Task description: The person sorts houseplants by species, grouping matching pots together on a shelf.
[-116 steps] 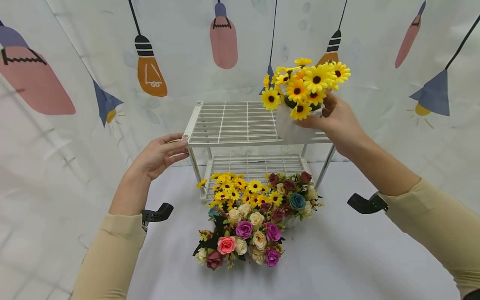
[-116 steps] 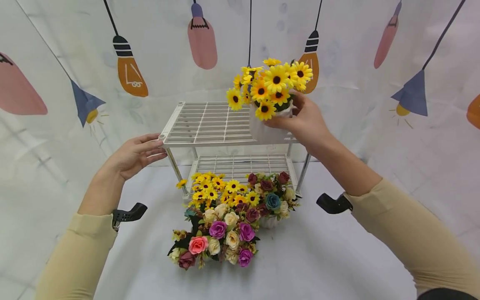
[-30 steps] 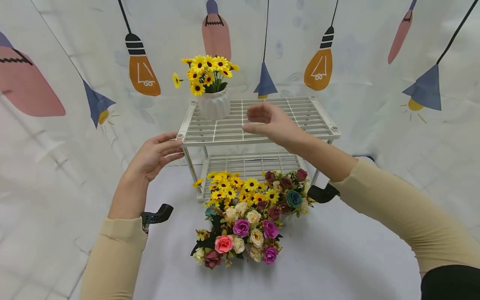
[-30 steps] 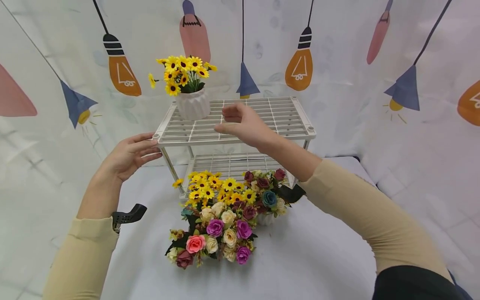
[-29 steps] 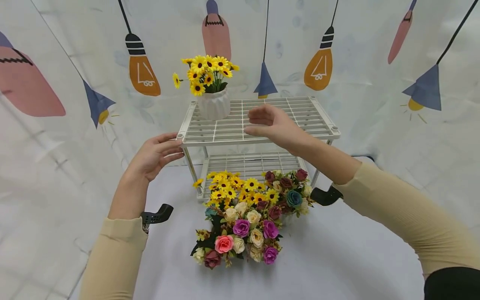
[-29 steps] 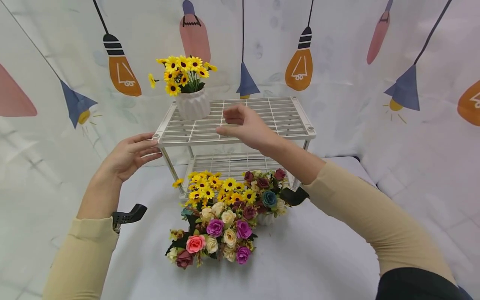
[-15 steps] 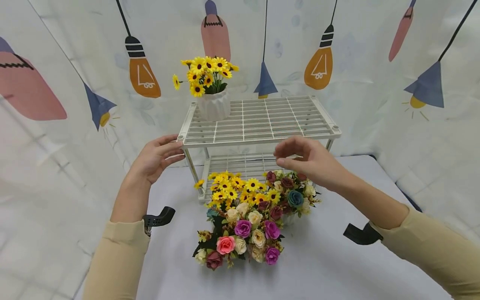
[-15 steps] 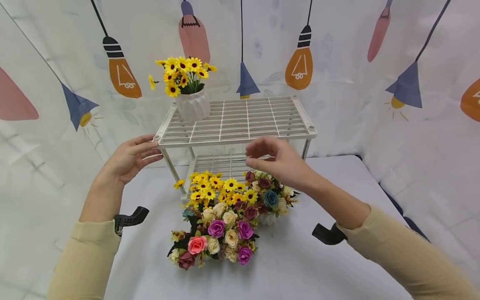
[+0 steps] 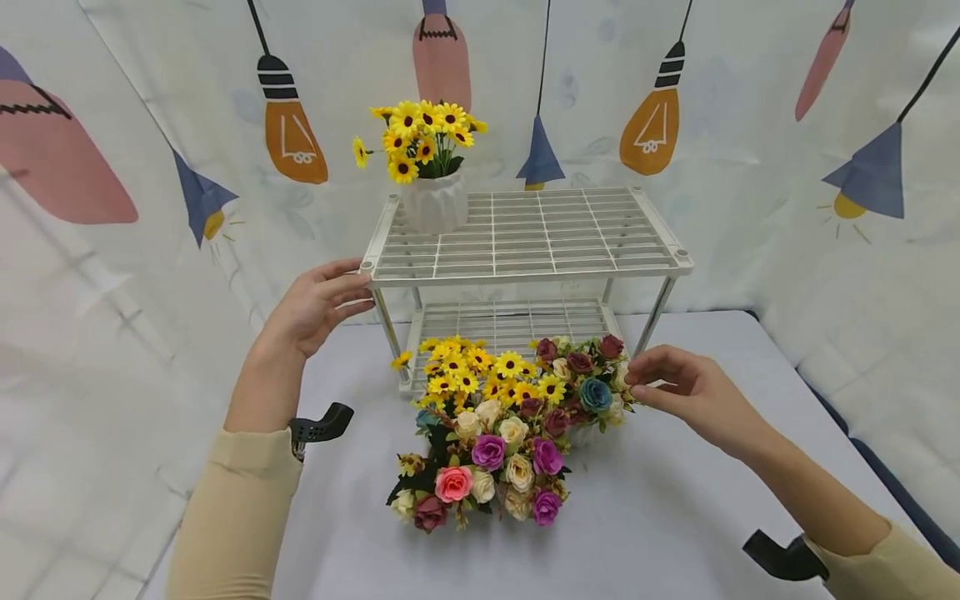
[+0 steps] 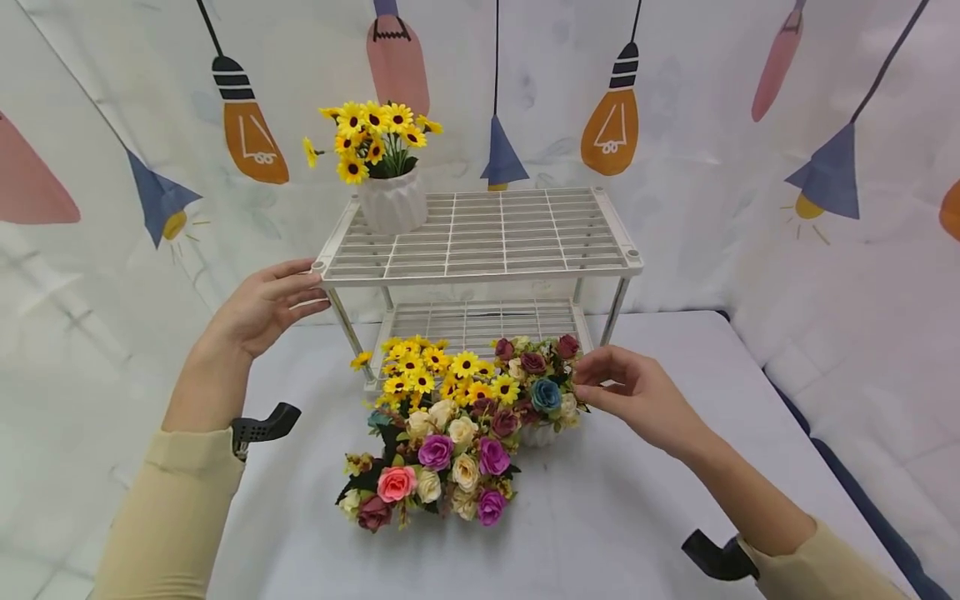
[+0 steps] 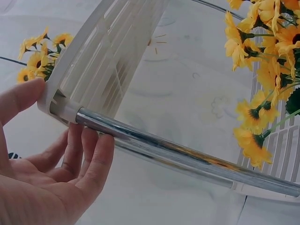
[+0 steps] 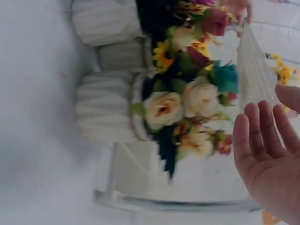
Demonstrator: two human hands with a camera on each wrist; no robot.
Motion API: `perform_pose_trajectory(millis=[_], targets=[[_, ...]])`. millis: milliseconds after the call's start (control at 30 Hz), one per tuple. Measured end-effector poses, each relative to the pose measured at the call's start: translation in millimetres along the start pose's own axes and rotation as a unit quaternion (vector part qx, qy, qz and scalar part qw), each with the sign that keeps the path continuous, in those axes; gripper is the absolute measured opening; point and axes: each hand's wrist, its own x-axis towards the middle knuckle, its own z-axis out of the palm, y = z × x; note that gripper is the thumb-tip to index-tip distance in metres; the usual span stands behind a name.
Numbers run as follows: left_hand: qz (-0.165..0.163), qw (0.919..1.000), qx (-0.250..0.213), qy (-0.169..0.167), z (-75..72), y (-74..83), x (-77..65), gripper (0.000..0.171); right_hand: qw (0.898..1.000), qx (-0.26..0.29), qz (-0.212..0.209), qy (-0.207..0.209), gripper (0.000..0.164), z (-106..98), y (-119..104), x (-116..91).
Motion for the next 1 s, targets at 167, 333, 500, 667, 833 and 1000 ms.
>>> perform_pose_trajectory(millis=[167, 333, 500, 667, 833, 1000], targets=[[-0.002, 1.0000, -0.001, -0.003, 2.5, -0.2, 2.2, 0.068, 0.999, 0.032, 0.024, -0.009, 0.031, 7.3, 30.3, -19.9], [-0.002, 1.0000, -0.001, -0.006, 2.0, 0.4, 2.8, 0.068, 0.995, 0.055, 0.074, -0.034, 0.026, 12.1, 53.3, -34.3], [-0.003, 1.0000, -0.006, 0.003, 0.0, -2.8, 3.0, 0.067, 0.985, 0.075, 0.128, -0.087, 0.030, 16.2, 71.6, -39.6], [0.000, 1.0000, -0.003, 0.003, 1.9, -5.4, 4.1, 0.067, 0.982, 0.065, 0.163, -0.064, 0.050, 27.1, 90.1, -40.9], [0.001, 1.0000, 0.005, -0.006, 4.0, -5.2, 3.8, 0.066, 0.982, 0.051, 0.180, 0.015, 0.067, 43.0, 104.3, -36.3], [0.003, 1.0000, -0.004, -0.005, 1.5, -4.5, 2.9, 0.064, 0.984, 0.053, 0.154, 0.069, 0.081, 60.4, 115.1, -18.3]])
